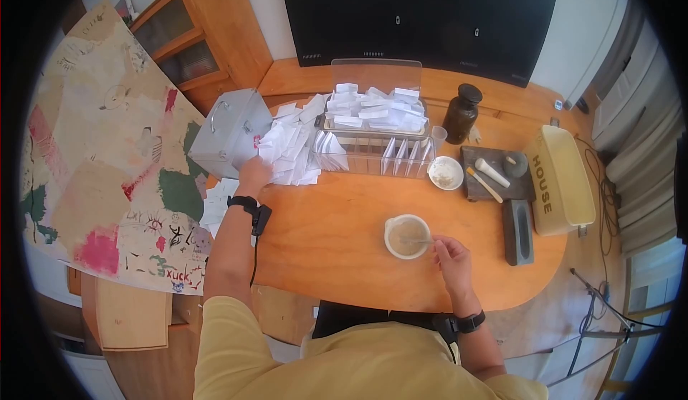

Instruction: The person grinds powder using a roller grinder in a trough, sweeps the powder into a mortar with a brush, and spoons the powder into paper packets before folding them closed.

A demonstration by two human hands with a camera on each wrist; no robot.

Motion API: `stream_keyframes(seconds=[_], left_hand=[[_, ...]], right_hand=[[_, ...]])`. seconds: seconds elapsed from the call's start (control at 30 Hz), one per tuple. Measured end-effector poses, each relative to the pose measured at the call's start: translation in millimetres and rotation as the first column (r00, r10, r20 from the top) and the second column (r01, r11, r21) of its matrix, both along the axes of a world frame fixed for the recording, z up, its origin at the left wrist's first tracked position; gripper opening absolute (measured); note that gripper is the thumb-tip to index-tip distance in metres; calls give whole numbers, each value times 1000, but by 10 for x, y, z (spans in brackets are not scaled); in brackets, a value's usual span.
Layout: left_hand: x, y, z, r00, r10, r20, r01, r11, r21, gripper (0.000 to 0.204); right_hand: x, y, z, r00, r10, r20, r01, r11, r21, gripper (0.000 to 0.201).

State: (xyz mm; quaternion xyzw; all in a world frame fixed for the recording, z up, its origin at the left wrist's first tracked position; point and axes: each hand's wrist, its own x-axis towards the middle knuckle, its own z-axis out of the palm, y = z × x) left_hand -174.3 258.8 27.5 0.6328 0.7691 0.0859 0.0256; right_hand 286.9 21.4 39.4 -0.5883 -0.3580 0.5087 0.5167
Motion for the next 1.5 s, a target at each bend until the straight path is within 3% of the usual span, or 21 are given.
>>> stream_keyframes(seconds=[0.1, 0.2, 0.3, 0.4, 0.6, 0.7, 0.8, 0.9, 1.0, 1.1, 1.17, 1.2, 1.27, 1.33, 1.37, 1.5], left_hand=[[99, -74, 98, 999, 44, 1, -44, 999, -1, 42], [182, -83, 135, 997, -4, -80, 12, 995, 99, 42], [200, -43, 121, 978, -196, -72, 207, 956, 207, 33], [228, 20, 80, 966, -241, -90, 256, 936, 240, 20], [322, 27, 75, 978, -161, -130, 194, 932, 307, 12], [510, -212, 71, 946, -313, -82, 311, 816, 487, 7], [612, -411, 50, 899, -432, -65, 411, 784, 466, 10], [697, -470, 160, 886, -452, -100, 428, 717, 551, 21], [699, -285, 116, 988, -151, 20, 124, 875, 469, 40], [761, -52, 219, 975, 180, 128, -192, 977, 89, 62], [749, 26, 209, 971, 190, 148, -188, 982, -25, 73], [735, 48, 198, 968, 195, 158, -184, 979, -83, 79], [755, 33, 244, 956, 224, 188, -208, 973, -101, 86], [766, 23, 228, 947, 246, 208, -229, 968, -100, 93], [739, 28, 194, 944, 251, 215, -237, 967, -89, 96], [433, 247, -176, 942, 203, 268, -209, 978, -6, 105]], right_hand=[[-2, -3, -24, 1000, 0, -5, 0, 1000, 0, 17], [-5, -6, -27, 1000, 3, 1, -3, 1000, 4, 17], [-5, -11, -14, 1000, 4, 10, -4, 1000, 12, 17], [5, -17, -3, 1000, -2, 15, 1, 1000, 7, 17], [3, -22, 0, 1000, -8, 24, 8, 1000, 9, 17], [-4, -20, -9, 1000, -6, 16, 6, 1000, 15, 17], [-7, -20, -20, 1000, -5, 12, 5, 1000, 15, 17], [-7, -20, -24, 1000, -2, 13, 1, 1000, 11, 17], [-7, -23, -22, 1000, 3, 30, -3, 1000, 17, 17], [-19, -37, -32, 997, -1, 75, -3, 999, 52, 16], [-36, -57, -29, 988, -8, 155, -7, 996, 93, 15], [-36, -72, -2, 957, -15, 290, -36, 985, 168, 14], [-31, -130, 113, 841, -62, 537, -117, 949, 294, 12], [-59, -154, 267, 755, -106, 647, -220, 889, 402, 14], [-70, -165, 311, 705, -136, 696, -272, 854, 443, 16], [-91, -208, 341, 693, -179, 699, -267, 836, 479, 18]])
